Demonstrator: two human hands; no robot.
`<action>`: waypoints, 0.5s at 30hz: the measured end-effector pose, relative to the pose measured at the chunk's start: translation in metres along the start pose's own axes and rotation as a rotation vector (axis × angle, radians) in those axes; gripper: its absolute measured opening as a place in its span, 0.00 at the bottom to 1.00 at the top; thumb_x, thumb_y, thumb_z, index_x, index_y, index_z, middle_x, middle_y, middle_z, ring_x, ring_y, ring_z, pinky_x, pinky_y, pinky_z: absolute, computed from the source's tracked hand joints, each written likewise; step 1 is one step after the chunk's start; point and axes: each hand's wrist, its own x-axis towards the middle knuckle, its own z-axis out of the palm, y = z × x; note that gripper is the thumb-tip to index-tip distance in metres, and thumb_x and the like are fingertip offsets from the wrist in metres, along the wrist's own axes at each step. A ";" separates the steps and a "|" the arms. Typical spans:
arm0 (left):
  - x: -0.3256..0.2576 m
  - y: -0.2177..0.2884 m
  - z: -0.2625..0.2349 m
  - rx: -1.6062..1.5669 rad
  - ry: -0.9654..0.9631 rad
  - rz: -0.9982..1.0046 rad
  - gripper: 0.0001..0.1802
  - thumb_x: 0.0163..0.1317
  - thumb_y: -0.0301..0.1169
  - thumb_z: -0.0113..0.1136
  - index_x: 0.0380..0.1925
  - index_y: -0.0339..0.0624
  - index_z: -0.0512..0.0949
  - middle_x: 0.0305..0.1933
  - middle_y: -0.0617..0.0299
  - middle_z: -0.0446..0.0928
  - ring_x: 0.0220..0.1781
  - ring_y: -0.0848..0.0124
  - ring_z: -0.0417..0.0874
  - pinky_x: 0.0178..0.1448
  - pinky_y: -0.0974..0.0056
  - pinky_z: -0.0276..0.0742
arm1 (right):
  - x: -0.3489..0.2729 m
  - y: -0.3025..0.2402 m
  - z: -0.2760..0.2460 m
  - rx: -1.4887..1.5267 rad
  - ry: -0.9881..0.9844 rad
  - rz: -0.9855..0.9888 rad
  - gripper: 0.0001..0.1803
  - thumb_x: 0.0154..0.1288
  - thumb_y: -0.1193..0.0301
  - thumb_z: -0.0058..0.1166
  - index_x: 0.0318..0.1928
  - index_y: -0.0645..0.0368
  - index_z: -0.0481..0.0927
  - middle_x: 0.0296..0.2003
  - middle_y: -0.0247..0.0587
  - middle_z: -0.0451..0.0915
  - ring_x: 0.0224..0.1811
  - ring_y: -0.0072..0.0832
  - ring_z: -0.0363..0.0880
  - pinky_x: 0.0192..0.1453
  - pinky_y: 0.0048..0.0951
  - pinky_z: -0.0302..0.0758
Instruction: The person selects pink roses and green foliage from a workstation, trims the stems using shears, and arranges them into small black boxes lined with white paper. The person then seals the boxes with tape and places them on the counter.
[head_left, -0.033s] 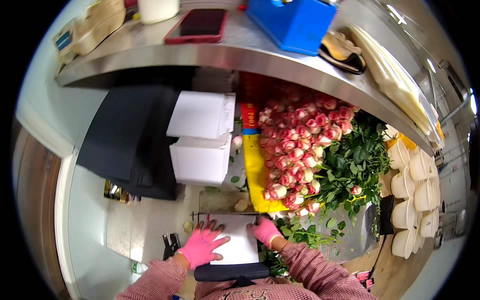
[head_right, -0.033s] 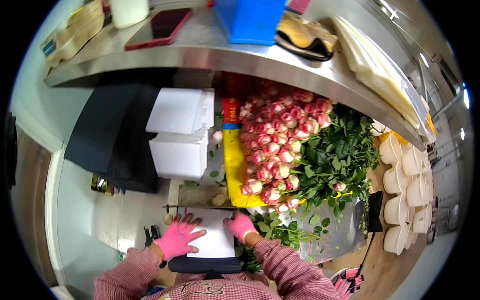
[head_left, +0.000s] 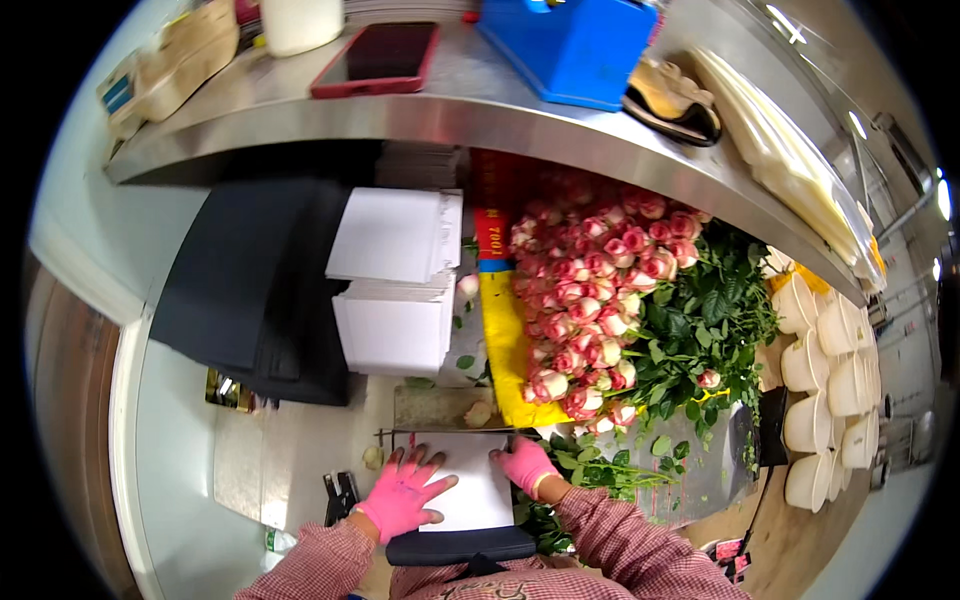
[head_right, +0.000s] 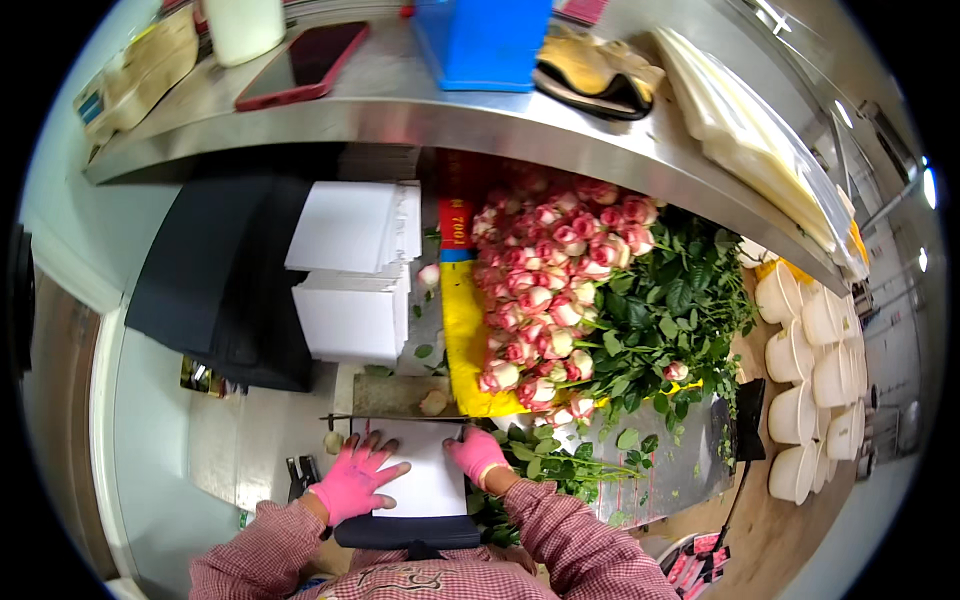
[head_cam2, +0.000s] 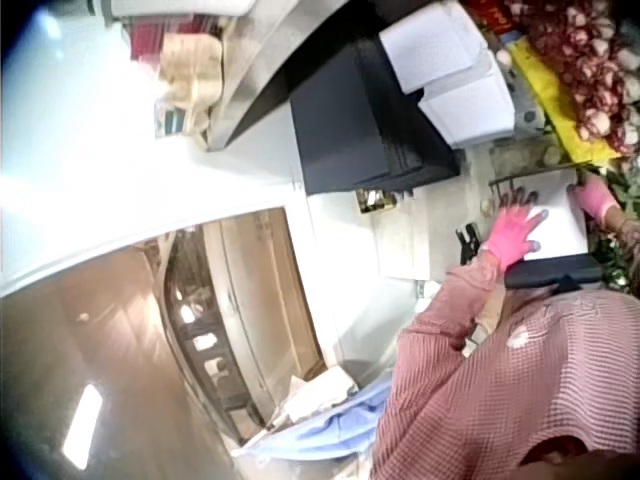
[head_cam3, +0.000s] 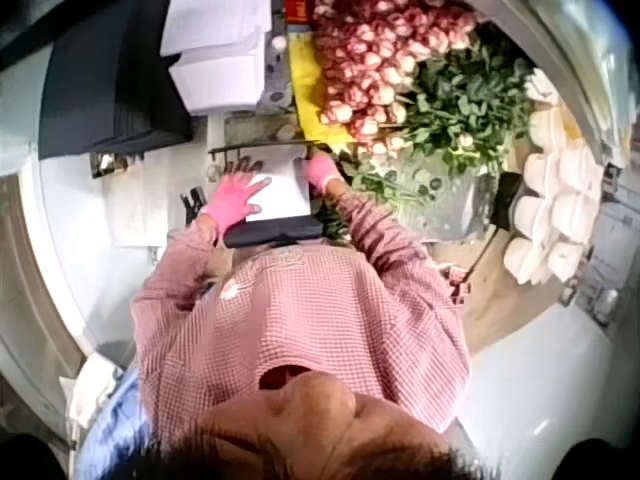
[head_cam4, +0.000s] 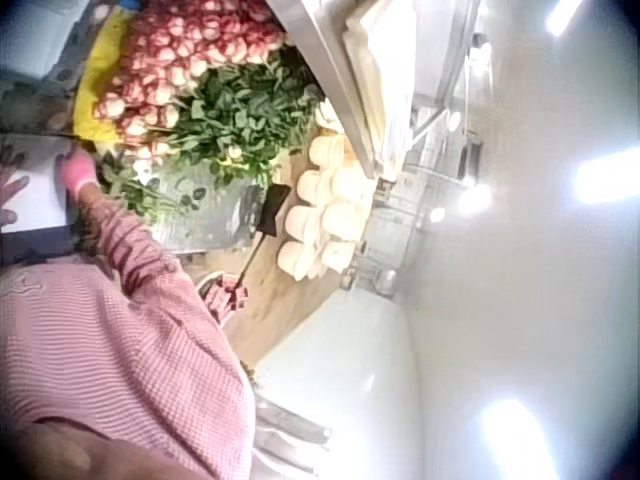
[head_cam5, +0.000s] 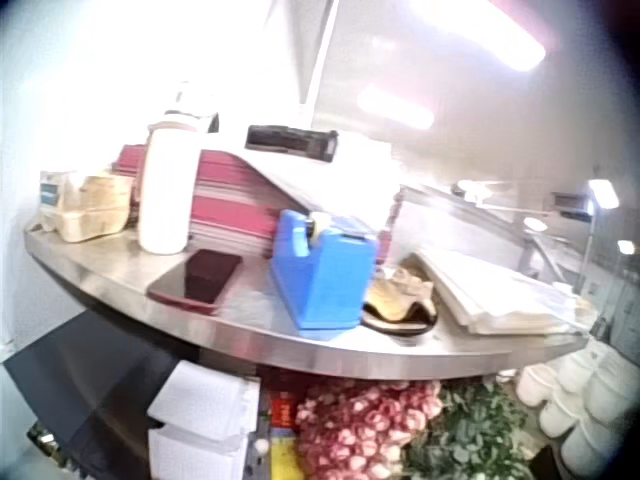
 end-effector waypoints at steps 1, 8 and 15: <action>-0.001 -0.001 0.005 -0.024 0.019 0.005 0.40 0.59 0.57 0.59 0.71 0.62 0.66 0.78 0.52 0.55 0.80 0.44 0.46 0.79 0.37 0.40 | 0.003 0.003 0.003 -0.006 0.003 -0.018 0.30 0.63 0.52 0.57 0.50 0.70 0.78 0.47 0.65 0.81 0.53 0.56 0.79 0.59 0.44 0.74; 0.027 0.010 -0.009 -0.011 0.052 0.012 0.38 0.56 0.56 0.62 0.68 0.63 0.69 0.77 0.56 0.57 0.79 0.48 0.50 0.78 0.39 0.41 | -0.042 -0.003 -0.077 -0.201 0.065 -0.250 0.25 0.67 0.55 0.53 0.54 0.62 0.76 0.49 0.55 0.82 0.53 0.51 0.80 0.58 0.46 0.75; 0.010 0.014 0.006 -0.233 0.047 -0.096 0.35 0.61 0.48 0.60 0.70 0.57 0.69 0.78 0.50 0.58 0.80 0.50 0.53 0.79 0.41 0.42 | -0.067 0.159 -0.283 -0.384 1.433 -0.138 0.11 0.59 0.80 0.53 0.43 0.59 0.82 0.49 0.46 0.82 0.49 0.48 0.79 0.54 0.42 0.77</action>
